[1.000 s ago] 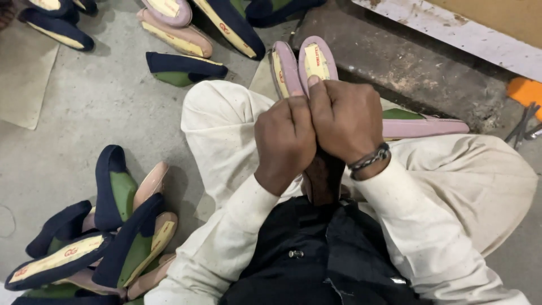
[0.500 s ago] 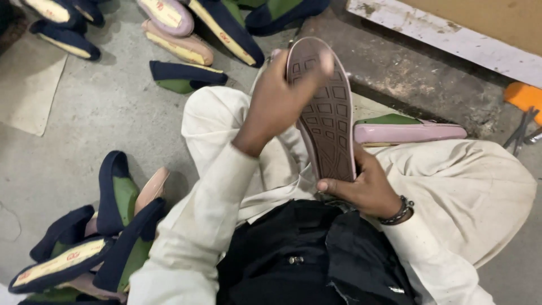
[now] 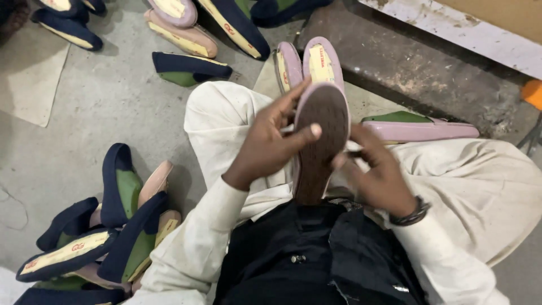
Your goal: Manually attaching rubber soles to shoe uppers by aligning and pressing them together.
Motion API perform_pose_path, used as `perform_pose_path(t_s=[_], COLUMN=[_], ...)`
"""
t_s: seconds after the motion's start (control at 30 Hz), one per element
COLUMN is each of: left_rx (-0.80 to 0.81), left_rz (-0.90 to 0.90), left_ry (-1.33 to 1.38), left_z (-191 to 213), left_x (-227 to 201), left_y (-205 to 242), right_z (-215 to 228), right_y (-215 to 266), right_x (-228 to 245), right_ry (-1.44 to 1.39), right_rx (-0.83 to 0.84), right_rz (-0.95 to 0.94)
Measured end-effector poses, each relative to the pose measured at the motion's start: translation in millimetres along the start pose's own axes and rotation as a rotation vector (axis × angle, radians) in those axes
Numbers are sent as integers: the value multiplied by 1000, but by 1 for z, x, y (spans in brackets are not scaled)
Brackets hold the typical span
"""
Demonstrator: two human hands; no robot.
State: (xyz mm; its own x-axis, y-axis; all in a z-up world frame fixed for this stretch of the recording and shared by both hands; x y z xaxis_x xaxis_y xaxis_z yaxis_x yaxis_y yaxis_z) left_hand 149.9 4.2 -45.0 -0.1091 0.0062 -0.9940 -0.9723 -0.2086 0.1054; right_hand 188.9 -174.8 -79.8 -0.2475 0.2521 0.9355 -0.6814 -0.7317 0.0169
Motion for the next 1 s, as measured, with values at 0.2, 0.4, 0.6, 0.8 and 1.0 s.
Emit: perform_pose_path(t_s=[0.2,0.4,0.6,0.8,1.0], left_rx=[9,-311,-352,-150,-377], left_rz=[-75,9,239,-73,-125], left_ry=[-104,-430,-219,-344,-558], left_z=[-29,-24,-16,0,62], left_x=[-32,-31,2,-56,-62], left_y=[13,22,16,16,49], right_z=[36,25,27,16,-19], right_y=[-28,-31,-43,-35,-26], right_x=[67,63,48,74,113], right_ry=[19,354,183,-144,216], right_rx=[-74,-63,-121,-73,-39], right_rz=[107,90,3,-39,376])
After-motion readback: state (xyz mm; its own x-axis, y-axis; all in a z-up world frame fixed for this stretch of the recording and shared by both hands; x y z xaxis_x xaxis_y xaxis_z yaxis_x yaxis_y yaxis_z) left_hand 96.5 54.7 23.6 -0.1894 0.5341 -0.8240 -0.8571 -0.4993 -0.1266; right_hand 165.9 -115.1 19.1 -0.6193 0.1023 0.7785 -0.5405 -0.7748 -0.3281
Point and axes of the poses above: each hand's wrist, its own y-axis away from the middle knuckle, its own z-axis out of the back of the hand, x = y × z, the point moved 7 cm from there along -y, towards the middle knuckle, and after that the axes turned 2 degrees about -x, right-handed, at the moved point
